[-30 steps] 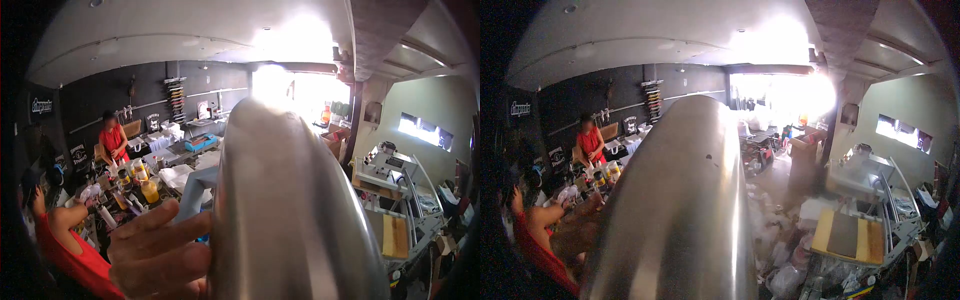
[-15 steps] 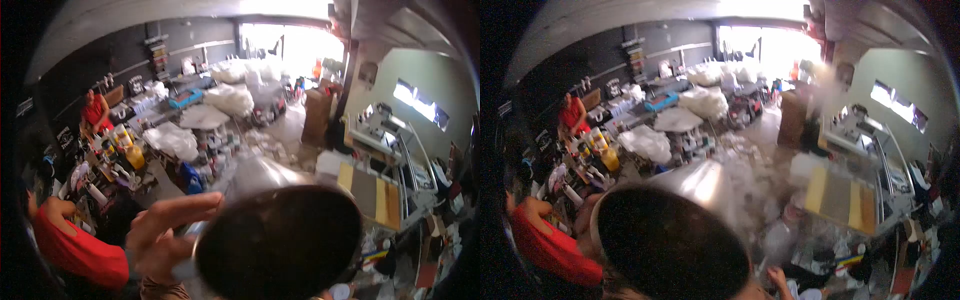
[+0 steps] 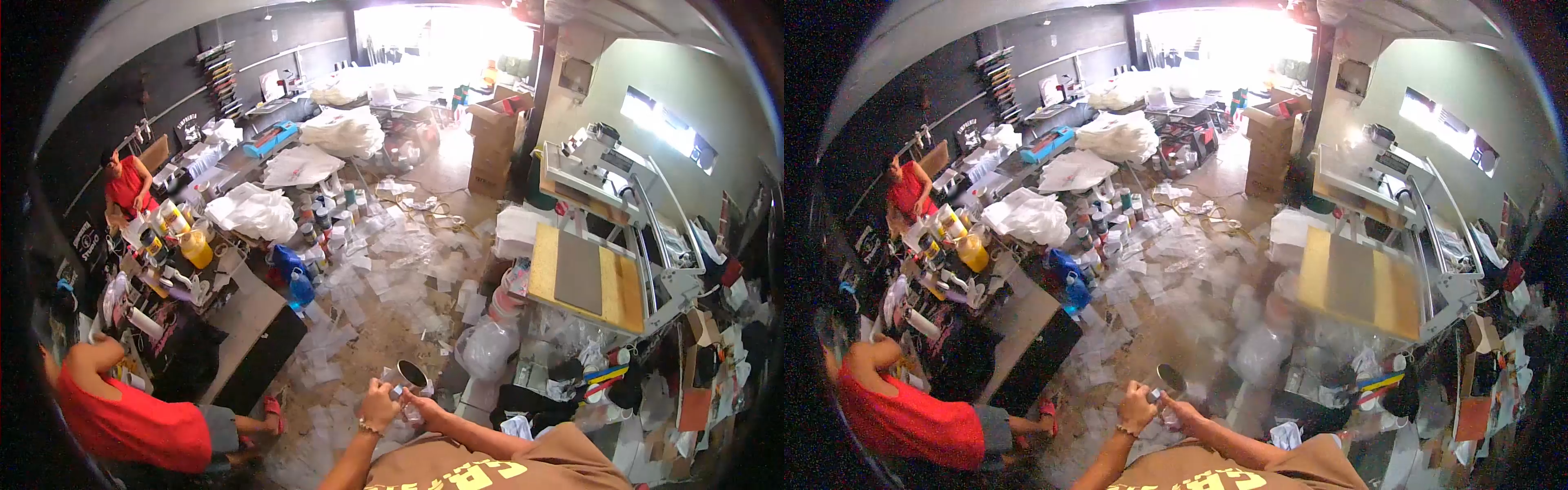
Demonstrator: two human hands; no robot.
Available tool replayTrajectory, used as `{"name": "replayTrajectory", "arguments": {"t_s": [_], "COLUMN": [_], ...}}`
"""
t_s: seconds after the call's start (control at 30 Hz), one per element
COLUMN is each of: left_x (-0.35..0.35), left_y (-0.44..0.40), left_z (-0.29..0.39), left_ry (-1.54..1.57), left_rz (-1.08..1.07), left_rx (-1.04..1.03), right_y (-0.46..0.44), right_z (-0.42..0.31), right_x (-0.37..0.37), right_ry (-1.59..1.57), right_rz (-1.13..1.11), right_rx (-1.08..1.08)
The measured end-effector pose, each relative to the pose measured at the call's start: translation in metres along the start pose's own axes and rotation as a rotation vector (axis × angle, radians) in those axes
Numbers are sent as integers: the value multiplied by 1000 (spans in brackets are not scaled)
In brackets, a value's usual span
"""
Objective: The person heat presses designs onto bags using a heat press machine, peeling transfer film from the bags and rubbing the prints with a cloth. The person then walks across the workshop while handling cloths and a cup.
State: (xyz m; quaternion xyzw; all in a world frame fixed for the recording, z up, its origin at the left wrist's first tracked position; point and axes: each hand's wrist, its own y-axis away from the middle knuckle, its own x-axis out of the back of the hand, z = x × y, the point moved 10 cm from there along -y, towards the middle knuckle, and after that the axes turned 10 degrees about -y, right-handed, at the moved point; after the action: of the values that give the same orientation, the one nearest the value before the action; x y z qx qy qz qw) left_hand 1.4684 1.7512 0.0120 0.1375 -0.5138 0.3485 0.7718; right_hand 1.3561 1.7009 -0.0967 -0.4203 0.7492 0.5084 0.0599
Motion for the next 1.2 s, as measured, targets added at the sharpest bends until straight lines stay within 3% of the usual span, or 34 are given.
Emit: {"name": "replayTrajectory", "arguments": {"t_s": [0.07,0.13,0.2,0.27,0.37,0.4,0.43,0.47,0.5,0.53,0.57,0.6,0.63,0.73,0.8,0.87,0.93,0.97,1.0,1.07,1.2], "left_x": [-18,-27,-34,-42,-61,-64,-60,-60,-65,-73,-81,-90,-102,-136,-165,-206,-228,-227,-206,-194,-175], "left_y": [16,25,33,34,40,40,37,37,35,37,42,44,50,73,103,142,189,193,187,200,182], "left_z": [-9,-14,-15,-19,-5,-5,2,13,8,0,-12,-25,-39,-96,-147,-246,-364,-377,-344,-378,-345], "left_ry": [73,79,214,248,230,237,199,169,224,270,266,253,193,46,186,338,93,110,139,130,243], "left_rz": [-130,-179,-216,-211,-404,-446,-429,-429,-483,-550,-609,-657,-696,-835,-1040,-1138,-1199,-1310,-1402,-1158,-945], "left_rx": [25,41,39,-24,-204,-216,-296,-391,-342,-294,-224,-151,-178,-228,22,319,579,420,257,467,449], "right_y": [-7,-15,-22,-23,2,-15,6,-25,10,3,10,1,55,73,91,83,119,129,135,141,98], "right_z": [16,25,19,14,3,7,-15,-7,-24,-19,-8,14,-6,29,59,96,104,107,108,107,107], "right_x": [-9,-8,24,26,41,73,70,115,111,144,178,209,194,258,295,342,344,347,350,358,418], "right_ry": [-238,-190,-1,-89,-37,-36,96,238,118,393,381,221,15,-131,-212,-303,-433,-474,-482,-660,-793], "right_rz": [-157,-232,89,11,117,226,108,158,190,262,346,257,377,554,681,745,836,846,841,820,813], "right_rx": [-56,-110,11,76,-10,70,155,256,312,250,168,156,213,238,270,377,448,462,461,509,513]}}
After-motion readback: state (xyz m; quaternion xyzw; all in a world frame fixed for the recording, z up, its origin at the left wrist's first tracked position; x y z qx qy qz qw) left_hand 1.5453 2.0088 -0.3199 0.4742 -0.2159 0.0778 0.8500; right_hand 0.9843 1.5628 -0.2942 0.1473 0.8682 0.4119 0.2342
